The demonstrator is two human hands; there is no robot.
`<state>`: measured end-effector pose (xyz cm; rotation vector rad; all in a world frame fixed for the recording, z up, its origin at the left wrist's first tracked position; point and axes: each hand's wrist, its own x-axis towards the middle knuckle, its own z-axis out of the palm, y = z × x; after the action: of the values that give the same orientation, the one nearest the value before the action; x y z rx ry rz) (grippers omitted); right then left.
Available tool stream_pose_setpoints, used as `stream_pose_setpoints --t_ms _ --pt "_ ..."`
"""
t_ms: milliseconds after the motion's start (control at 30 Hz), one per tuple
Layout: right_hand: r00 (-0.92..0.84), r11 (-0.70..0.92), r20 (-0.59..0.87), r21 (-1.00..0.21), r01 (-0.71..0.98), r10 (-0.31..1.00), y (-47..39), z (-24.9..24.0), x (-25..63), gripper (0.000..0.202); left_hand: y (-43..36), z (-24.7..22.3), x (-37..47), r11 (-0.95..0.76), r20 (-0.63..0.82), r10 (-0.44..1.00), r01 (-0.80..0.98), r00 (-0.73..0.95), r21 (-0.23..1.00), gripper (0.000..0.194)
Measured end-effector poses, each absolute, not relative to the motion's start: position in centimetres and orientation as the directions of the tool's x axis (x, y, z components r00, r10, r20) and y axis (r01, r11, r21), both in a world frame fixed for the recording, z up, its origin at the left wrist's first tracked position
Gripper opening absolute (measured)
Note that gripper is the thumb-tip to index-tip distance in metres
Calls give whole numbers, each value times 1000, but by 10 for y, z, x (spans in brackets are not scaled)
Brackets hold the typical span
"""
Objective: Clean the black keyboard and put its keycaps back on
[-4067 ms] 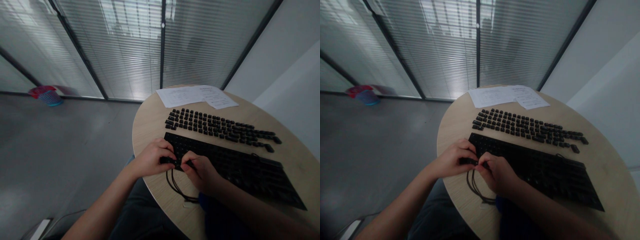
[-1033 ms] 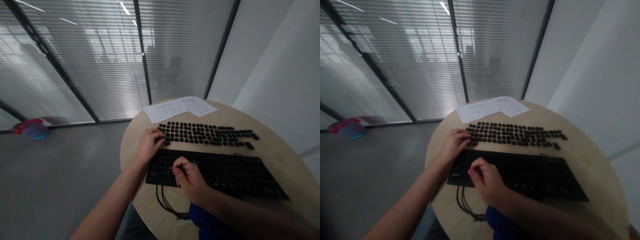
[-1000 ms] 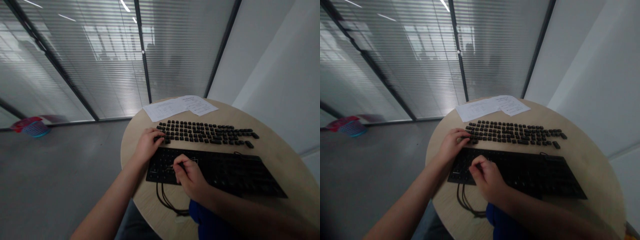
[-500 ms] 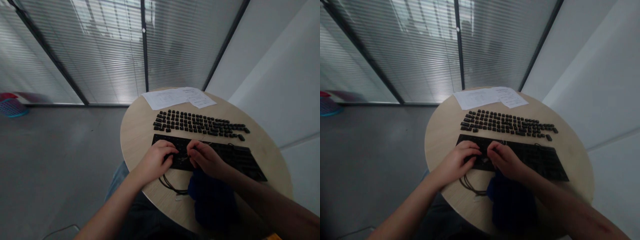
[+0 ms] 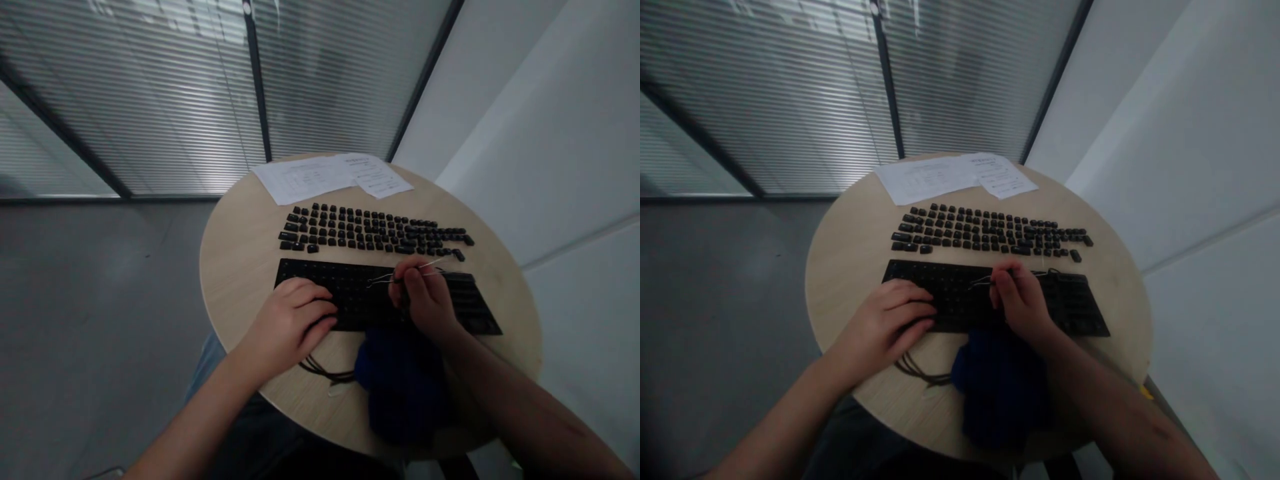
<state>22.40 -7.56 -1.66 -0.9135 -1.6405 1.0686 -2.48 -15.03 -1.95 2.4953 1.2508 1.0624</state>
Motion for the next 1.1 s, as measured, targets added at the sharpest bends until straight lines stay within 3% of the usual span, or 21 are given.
stream_pose_setpoints --t_ms 133,233,333,433,567,667,800,933,1100 --pt "-188 369 352 -927 66 917 -70 -18 229 39 -166 -2 10 -764 439 643 492 628 417 20" --pt "-156 399 385 -914 68 909 -68 -19 230 38 -175 -5 46 -826 330 542 417 773 379 41" --pt "-139 406 393 -910 79 909 -68 -19 229 40 -179 -19 73 -827 240 545 467 804 313 49" --pt "-150 412 399 -909 67 905 -69 -18 227 40 -181 -29 81 -812 219 574 514 789 278 45" --pt "-185 390 376 -919 48 908 -70 -18 225 42 -183 -26 73 -800 195 585 519 788 302 34" --pt "-215 362 351 -932 11 911 -71 -19 223 44 -183 -25 66 -794 182 581 503 794 341 41" --pt "-339 275 275 -960 -48 900 -76 -22 219 45 -183 -29 65 -805 224 567 477 792 352 46" --pt "-485 232 204 -973 -3 850 -84 -25 218 42 -187 -20 57 -824 313 556 460 770 332 46" --pt "-592 266 140 -955 132 794 -87 -28 221 37 -172 1 10 -727 514 678 587 526 357 20"
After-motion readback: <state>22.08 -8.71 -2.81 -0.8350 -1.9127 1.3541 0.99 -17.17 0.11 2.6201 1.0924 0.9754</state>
